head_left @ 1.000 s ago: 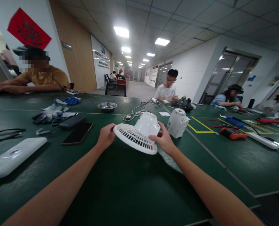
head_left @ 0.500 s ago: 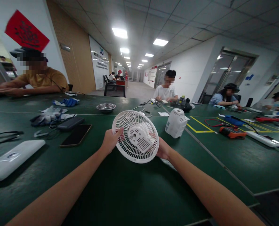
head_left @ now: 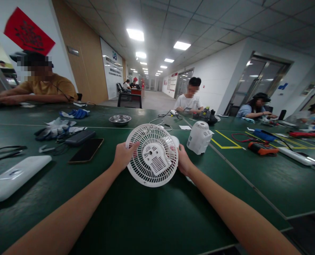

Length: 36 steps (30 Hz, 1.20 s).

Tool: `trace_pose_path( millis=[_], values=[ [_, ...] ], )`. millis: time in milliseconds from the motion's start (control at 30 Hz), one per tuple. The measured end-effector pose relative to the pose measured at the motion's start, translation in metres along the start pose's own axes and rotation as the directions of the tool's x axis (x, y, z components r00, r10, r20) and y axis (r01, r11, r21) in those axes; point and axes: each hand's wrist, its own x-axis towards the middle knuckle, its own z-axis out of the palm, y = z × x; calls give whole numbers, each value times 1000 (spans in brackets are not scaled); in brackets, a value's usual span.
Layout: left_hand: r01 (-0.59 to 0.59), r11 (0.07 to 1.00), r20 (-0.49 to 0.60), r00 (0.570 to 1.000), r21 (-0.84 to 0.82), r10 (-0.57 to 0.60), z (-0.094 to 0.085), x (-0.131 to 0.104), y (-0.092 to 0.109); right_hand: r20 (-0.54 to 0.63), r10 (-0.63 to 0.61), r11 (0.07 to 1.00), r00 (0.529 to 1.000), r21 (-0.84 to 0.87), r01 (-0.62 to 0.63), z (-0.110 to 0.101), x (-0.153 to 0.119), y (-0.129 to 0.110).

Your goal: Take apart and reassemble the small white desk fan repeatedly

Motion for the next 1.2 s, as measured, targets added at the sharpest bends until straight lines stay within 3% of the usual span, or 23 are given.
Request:
trace_pose_path(
  millis=[100, 167, 233, 333, 433, 500, 567, 700, 733, 767, 800, 833, 933, 1000, 1067, 1200],
  values=[
    [14, 1000, 13, 1000, 0, -14, -2, 3, -3, -223, -180, 939, 958, -330, 99, -25, 9, -5],
    [27, 1000, 11, 1000, 16, -27, -5, 6, -6, -239, -326, 788, 915, -603, 123, -43, 13, -8],
    [34, 998, -25, 999, 52, -33, -9, 11, -9, -180, -437, 596, 881, -791, 134, -57, 16, -8],
    [63, 996, -79, 995, 69, -57, -15, 18, -16, -112, -478, 408, 871, -907, 107, -69, 20, -2],
    [98, 994, -82, 992, 41, -94, -20, 23, -23, -52, -461, 342, 886, -932, 123, -69, 23, 5],
    [123, 992, -62, 991, 10, -122, -21, 25, -27, -24, -502, 324, 865, -932, 162, -69, 23, 3],
    [153, 988, -47, 987, -28, -154, -21, 26, -29, -33, -615, 304, 787, -932, 198, -71, 24, -4],
    [181, 982, -7, 983, -48, -182, -22, 26, -28, -166, -859, 276, 484, -947, 165, -91, 24, -23],
    [187, 981, 6, 982, -51, -187, -22, 26, -27, -219, -875, 298, 431, -946, 124, -99, 25, -25],
    [194, 979, 15, 981, -56, -194, -23, 26, -26, -273, -871, 333, 408, -940, 81, -107, 26, -25],
    [204, 977, 17, 979, -62, -203, -23, 25, -26, -338, -849, 386, 406, -922, 39, -115, 28, -23],
    [213, 975, 18, 977, -68, -212, -24, 25, -25, -401, -807, 447, 435, -894, 5, -122, 30, -20],
    [228, 972, 37, 974, -65, -226, -25, 24, -24, -531, -546, 642, 648, -762, -84, -140, 39, -3],
    [227, 972, 45, 973, -53, -225, -26, 23, -22, -573, -381, 690, 726, -698, -188, -148, 44, 7],
    [223, 974, 44, 974, -47, -221, -26, 23, -21, -602, -332, 689, 726, -681, -250, -151, 48, 12],
    [207, 977, 39, 978, -45, -205, -25, 23, -22, -646, -388, 710, 658, -664, -234, -147, 50, 9]
  ],
)
